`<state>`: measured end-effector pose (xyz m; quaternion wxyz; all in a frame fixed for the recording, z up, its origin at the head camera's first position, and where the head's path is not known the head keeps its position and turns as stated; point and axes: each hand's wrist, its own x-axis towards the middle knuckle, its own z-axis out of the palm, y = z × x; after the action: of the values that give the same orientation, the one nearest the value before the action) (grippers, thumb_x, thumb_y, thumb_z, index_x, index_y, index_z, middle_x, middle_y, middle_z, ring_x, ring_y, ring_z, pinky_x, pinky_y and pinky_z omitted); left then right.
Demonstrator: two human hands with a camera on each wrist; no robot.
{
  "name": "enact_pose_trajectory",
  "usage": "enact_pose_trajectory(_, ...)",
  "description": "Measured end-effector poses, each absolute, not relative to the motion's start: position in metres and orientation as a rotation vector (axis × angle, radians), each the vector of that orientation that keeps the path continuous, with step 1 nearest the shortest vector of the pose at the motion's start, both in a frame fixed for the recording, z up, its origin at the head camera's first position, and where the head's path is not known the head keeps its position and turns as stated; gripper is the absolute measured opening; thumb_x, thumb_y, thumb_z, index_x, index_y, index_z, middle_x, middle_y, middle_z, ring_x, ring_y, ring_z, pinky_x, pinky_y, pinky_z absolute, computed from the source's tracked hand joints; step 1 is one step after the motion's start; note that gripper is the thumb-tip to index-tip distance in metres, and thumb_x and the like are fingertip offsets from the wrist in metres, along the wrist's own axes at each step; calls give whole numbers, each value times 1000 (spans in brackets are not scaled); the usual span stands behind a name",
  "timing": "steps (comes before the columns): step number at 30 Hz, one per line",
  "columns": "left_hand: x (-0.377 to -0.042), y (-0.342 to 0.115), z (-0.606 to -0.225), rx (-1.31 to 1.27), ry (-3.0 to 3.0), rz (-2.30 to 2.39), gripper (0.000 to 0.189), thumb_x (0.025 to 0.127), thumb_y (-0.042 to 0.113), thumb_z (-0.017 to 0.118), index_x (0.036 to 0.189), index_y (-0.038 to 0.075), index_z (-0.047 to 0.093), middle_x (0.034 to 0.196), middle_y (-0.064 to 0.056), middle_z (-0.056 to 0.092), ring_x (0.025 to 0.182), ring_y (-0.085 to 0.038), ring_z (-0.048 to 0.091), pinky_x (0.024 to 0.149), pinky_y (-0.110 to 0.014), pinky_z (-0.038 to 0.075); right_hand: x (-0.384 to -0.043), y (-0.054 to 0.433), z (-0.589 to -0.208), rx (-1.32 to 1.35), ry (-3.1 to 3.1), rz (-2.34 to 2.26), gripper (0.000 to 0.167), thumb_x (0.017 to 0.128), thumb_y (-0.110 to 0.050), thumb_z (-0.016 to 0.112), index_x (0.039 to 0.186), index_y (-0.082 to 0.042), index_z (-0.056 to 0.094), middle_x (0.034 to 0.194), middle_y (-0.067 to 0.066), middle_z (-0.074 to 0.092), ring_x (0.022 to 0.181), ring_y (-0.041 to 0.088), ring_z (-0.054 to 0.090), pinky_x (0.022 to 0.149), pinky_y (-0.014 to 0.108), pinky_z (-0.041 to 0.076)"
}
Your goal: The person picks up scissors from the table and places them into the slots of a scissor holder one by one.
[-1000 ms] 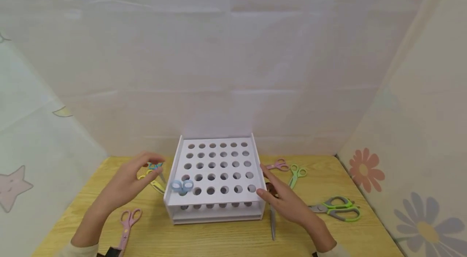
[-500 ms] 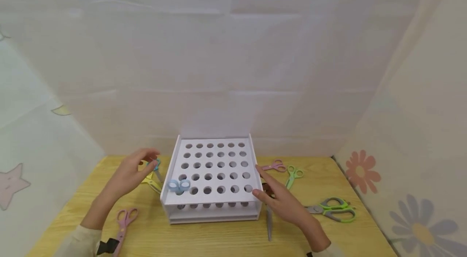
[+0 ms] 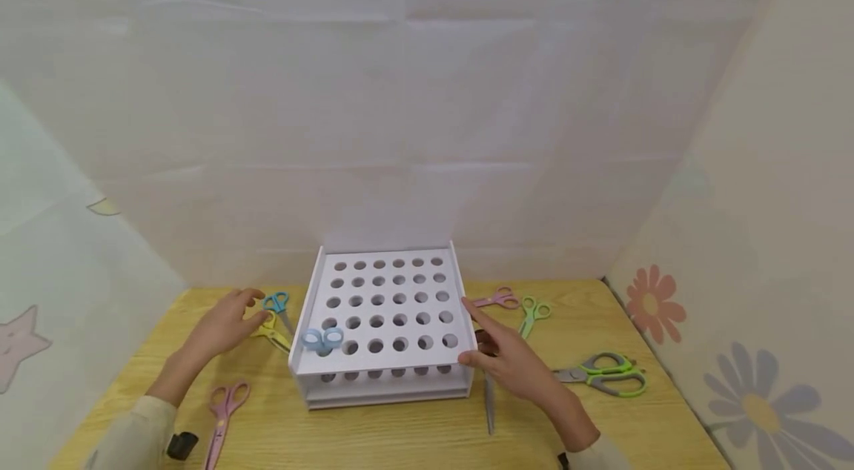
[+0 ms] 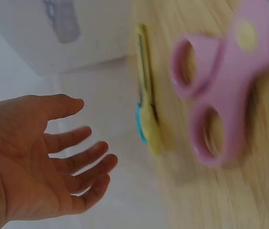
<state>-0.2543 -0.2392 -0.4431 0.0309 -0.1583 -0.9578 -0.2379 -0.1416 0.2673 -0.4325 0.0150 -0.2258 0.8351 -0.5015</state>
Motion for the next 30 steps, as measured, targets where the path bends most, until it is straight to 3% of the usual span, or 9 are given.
enact_pose_trajectory(6,-268,-251,-457,-352,-3199,-609,78,97,43,67,140,-18,43,129,-45,44,113,-61,50,86,-72,44,-142,267,-436,-680,2663,-1512,101,84,-29,85,163,-18,23,151,18,45,116,23,64,92,32,53)
enact_pose_trajectory(11,-274,-252,-465,-384,-3264,-584,98,90,58,71,139,-21,41,127,-45,43,112,-63,49,88,-71,43,-143,266,-439,-692,2692,-1512,101,83,-31,86,163,-16,25,143,16,53,108,20,67,89,32,55)
enact_pose_trajectory(19,-279,-252,-482,-400,-3276,-604,84,89,60,70,120,-17,58,109,-28,51,91,-40,58,77,-62,50,-146,261,-446,-679,2676,-1570,100,82,-23,87,162,-14,27,145,17,51,110,22,66,87,32,56)
enact_pose_trajectory(23,-279,-251,-486,-417,-3243,-614,75,88,53,74,118,-14,60,108,-24,52,93,-40,59,76,-61,50,-148,258,-451,-650,2678,-1577,100,82,-22,87,162,-18,27,142,15,53,109,21,66,88,32,55)
enact_pose_trajectory(30,-284,-247,-492,-444,-3196,-742,62,87,42,79,116,-11,62,109,-22,56,96,-38,59,82,-59,50,-149,258,-456,-614,2725,-1543,99,82,-34,86,162,-24,28,144,12,53,113,20,65,92,36,54)
